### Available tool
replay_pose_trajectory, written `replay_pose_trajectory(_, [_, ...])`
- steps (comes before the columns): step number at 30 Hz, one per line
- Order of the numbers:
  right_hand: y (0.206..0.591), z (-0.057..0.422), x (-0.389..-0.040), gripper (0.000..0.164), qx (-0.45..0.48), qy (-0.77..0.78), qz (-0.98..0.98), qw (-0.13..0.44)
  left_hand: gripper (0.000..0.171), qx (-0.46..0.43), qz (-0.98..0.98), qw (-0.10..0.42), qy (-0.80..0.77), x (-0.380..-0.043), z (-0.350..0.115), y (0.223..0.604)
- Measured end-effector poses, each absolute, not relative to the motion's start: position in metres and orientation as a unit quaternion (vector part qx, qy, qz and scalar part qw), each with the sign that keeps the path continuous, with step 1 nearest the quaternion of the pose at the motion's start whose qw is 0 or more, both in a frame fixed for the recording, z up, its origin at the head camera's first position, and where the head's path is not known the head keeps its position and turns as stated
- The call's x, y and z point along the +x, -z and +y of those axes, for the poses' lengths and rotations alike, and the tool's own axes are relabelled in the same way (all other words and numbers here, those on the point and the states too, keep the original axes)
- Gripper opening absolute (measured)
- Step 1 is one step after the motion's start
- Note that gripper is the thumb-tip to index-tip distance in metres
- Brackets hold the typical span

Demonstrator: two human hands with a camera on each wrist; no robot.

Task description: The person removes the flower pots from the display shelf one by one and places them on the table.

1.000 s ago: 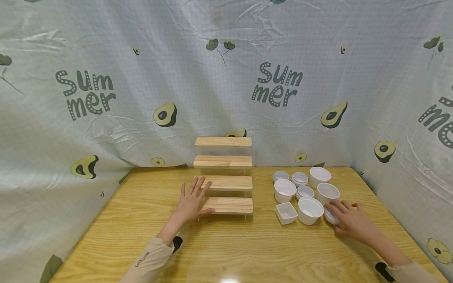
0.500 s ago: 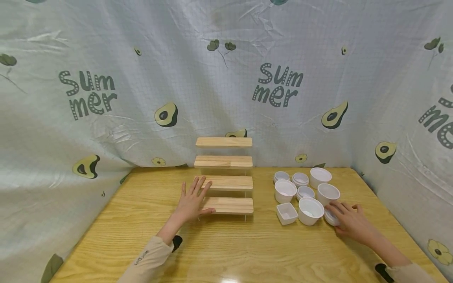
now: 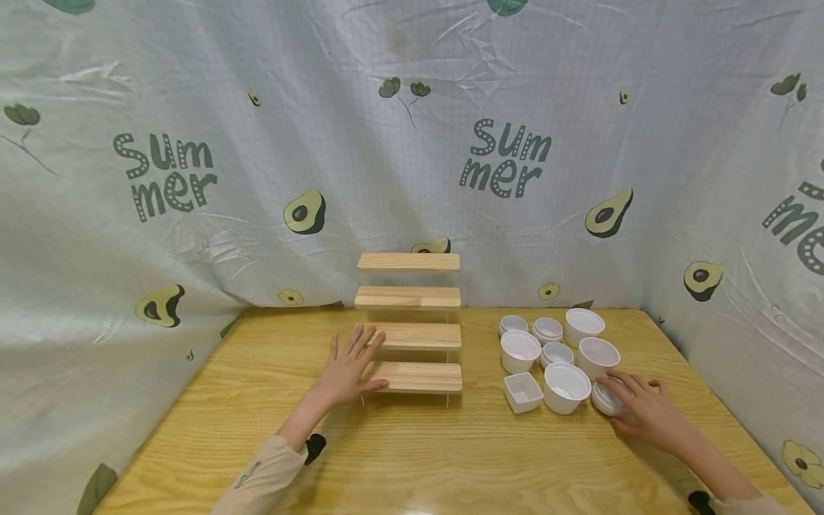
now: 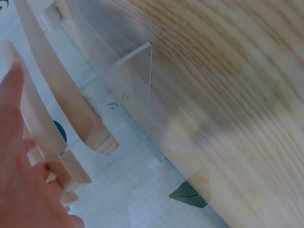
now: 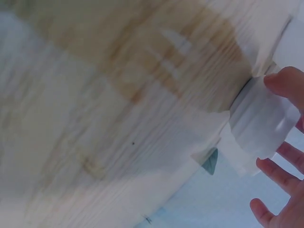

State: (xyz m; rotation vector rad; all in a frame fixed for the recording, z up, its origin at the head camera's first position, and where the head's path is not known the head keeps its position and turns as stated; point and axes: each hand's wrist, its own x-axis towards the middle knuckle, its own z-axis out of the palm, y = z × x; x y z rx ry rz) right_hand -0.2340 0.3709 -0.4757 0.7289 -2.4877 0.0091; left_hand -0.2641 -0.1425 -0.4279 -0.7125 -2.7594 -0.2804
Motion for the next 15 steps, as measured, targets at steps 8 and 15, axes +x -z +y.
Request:
replay_pose_trajectory(8, [0.469,0.367,-0.230,0.065,0.271,-0.031,-0.917,0.291,0.067,-0.269,-0.946,0.133,0.125,-0.253,-0.149,0.421])
replay_pose_trajectory(15, [0.453,0.350,-0.228,0.060,0.263,-0.062,-0.918,0.291,0.061,-0.282,-0.941,0.109,0.153,-0.236,-0.140,0.413])
